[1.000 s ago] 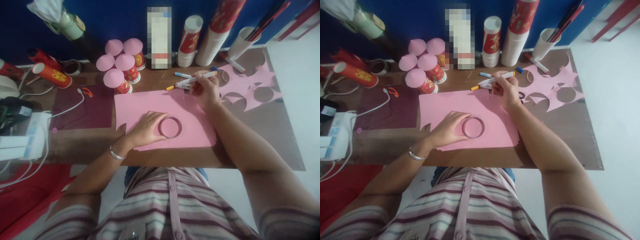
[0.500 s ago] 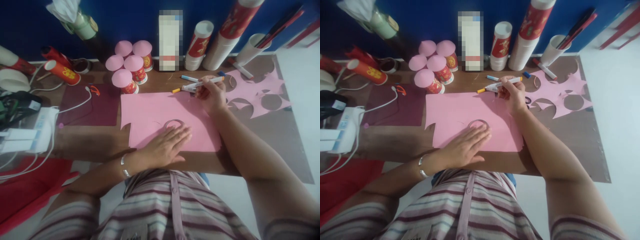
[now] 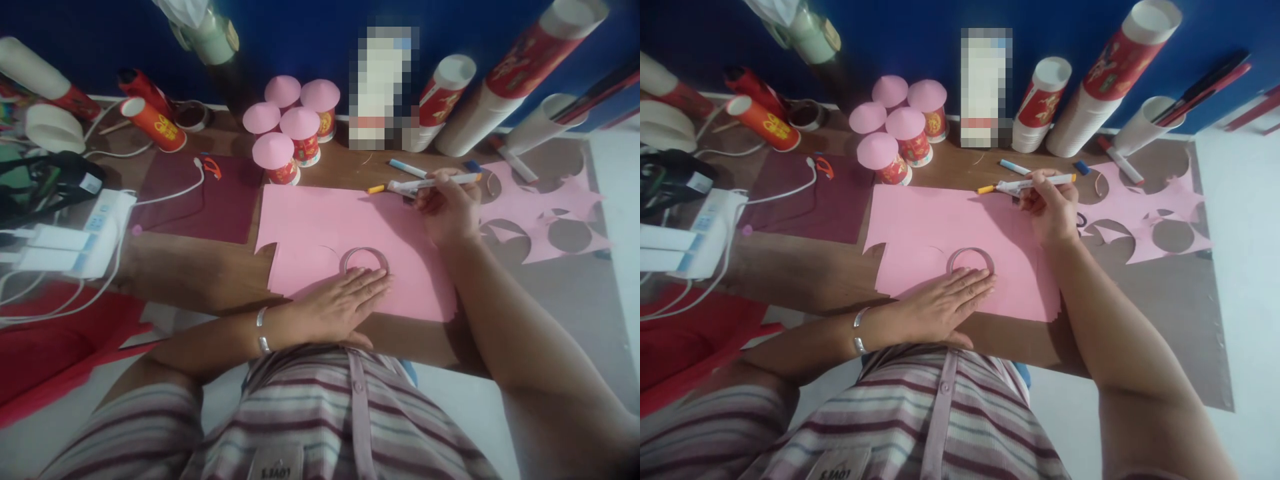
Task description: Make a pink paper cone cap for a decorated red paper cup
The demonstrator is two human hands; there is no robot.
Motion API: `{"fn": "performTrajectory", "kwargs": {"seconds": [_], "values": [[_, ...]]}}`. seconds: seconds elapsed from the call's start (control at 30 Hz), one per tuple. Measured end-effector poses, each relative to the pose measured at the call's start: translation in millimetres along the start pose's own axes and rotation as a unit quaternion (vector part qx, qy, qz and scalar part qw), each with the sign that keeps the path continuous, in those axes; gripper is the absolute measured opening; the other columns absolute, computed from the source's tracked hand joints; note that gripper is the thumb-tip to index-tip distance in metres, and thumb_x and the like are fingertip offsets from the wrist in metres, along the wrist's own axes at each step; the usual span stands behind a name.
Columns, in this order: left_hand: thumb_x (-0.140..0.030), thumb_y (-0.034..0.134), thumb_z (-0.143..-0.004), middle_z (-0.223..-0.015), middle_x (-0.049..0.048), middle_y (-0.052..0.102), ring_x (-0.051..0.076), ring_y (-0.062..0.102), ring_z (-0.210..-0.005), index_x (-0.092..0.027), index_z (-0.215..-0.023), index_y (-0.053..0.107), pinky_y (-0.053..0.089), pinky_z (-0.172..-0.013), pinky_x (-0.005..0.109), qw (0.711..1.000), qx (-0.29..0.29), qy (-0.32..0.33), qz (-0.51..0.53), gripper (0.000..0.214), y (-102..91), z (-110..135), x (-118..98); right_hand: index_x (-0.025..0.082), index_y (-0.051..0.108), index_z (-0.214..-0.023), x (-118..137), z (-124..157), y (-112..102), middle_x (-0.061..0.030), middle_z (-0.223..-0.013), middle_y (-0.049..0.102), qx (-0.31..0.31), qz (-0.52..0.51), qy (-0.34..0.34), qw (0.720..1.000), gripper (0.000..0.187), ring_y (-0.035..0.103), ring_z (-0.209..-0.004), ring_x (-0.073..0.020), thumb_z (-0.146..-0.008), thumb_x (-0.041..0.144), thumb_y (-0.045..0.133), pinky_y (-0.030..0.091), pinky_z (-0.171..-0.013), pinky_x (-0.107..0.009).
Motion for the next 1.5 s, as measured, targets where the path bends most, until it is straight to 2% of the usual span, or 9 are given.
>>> {"fn": "performTrajectory", "kwargs": {"seconds": [0.13,0.23,0.37,0.5,0.7,0.87,0.97,1.17,1.5], "values": [[-0.066,0.048,-0.096,-0.166,0.0212,0.029,0.033,0.026,-0.157,-0.002,-0.157,0.031,0.025,-0.129,0.048,0.998,-0.027,0.005,0.056,0.090,-2.8,1.3,5.3,0.026,0.067,-0.078,0.7,0.3,-0.2,0.0038,-0.058,0.059,-0.002,0.001,-0.003,1.000,0.021,0.049,-0.047,-0.0118,-0.075,0.042,0.080,0.038,-0.043,-0.028],[-0.046,0.052,-0.101,-0.162,0.0204,0.039,0.029,0.030,-0.156,-0.007,-0.157,0.029,0.030,-0.128,0.050,0.991,-0.088,-0.002,0.105,0.072,-22.7,3.2,20.3,0.025,0.066,-0.080,0.8,0.1,0.7,0.0050,-0.058,0.059,-0.001,0.000,-0.002,1.000,0.026,0.049,-0.047,-0.0110,-0.074,0.046,0.081,0.038,-0.046,-0.028],[-0.029,0.063,-0.096,-0.144,0.0171,0.058,0.029,0.052,-0.137,-0.016,-0.150,0.041,0.046,-0.116,0.052,0.966,-0.189,-0.126,0.122,0.059,-57.8,11.5,59.4,0.024,0.066,-0.080,-0.4,-1.0,1.0,0.0050,-0.059,0.060,0.002,-0.016,-0.002,1.000,0.030,0.050,-0.049,-0.0108,-0.071,0.047,0.084,0.040,-0.045,-0.028],[-0.041,0.079,-0.083,-0.144,0.0187,0.057,0.035,0.051,-0.134,-0.015,-0.146,0.046,0.048,-0.112,0.056,0.969,-0.144,-0.157,0.127,0.076,-63.1,10.9,75.3,0.024,0.066,-0.080,-2.3,-1.7,0.4,0.0037,-0.060,0.060,0.018,-0.014,-0.006,1.000,0.031,0.050,-0.049,-0.0111,-0.075,0.049,0.083,0.039,-0.044,-0.027],[-0.042,0.082,-0.080,-0.145,0.0186,0.056,0.034,0.051,-0.133,-0.014,-0.150,0.040,0.046,-0.113,0.057,0.976,-0.113,-0.118,0.141,0.087,-50.3,-0.9,64.7,0.024,0.062,-0.085,-2.3,-1.6,0.8,0.0046,-0.061,0.059,0.028,0.018,-0.013,0.999,0.033,0.048,-0.049,-0.0105,-0.080,0.053,0.079,0.037,-0.046,-0.029],[-0.029,0.067,-0.094,-0.144,0.0191,0.057,0.031,0.050,-0.136,-0.008,-0.145,0.045,0.047,-0.114,0.051,0.985,-0.146,-0.054,0.078,0.059,-44.6,-4.6,32.3,0.024,0.063,-0.080,-2.8,-2.0,1.9,0.0050,-0.058,0.058,0.015,0.010,-0.008,1.000,0.033,0.048,-0.046,-0.0106,-0.076,0.053,0.080,0.034,-0.044,-0.028],[-0.018,0.059,-0.097,-0.130,0.0130,0.066,0.026,0.058,-0.122,-0.010,-0.134,0.055,0.052,-0.106,0.042,0.986,-0.154,-0.033,0.060,0.038,-40.1,-4.2,20.4,0.024,0.064,-0.081,-2.9,-2.2,2.2,0.0043,-0.057,0.059,0.016,0.006,-0.007,1.000,0.032,0.048,-0.047,-0.0109,-0.075,0.050,0.082,0.034,-0.043,-0.028],[-0.014,0.058,-0.097,-0.095,0.0062,0.067,0.020,0.058,-0.087,-0.015,-0.098,0.068,0.053,-0.078,0.035,0.989,-0.130,-0.058,0.030,0.011,-34.4,-2.3,23.7,0.023,0.066,-0.080,-2.4,-1.4,2.6,0.0037,-0.057,0.061,0.017,-0.006,-0.013,1.000,0.029,0.049,-0.046,-0.0101,-0.077,0.048,0.081,0.034,-0.041,-0.026],[-0.012,0.052,-0.099,-0.095,0.0070,0.066,0.020,0.057,-0.088,-0.015,-0.098,0.070,0.053,-0.080,0.035,0.992,-0.098,-0.067,0.037,0.019,-29.4,-1.8,24.8,0.025,0.063,-0.081,-4.1,-2.3,2.1,0.0049,-0.058,0.056,0.020,0.017,-0.003,1.000,0.036,0.049,-0.046,-0.0112,-0.075,0.055,0.082,0.037,-0.045,-0.028]]}}
Point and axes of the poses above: each hand's wrist, its own z-axis away from the middle knuckle, its own y-axis out of the palm, x = y × z, the point moved 6 cm from there along -z, towards the middle knuckle
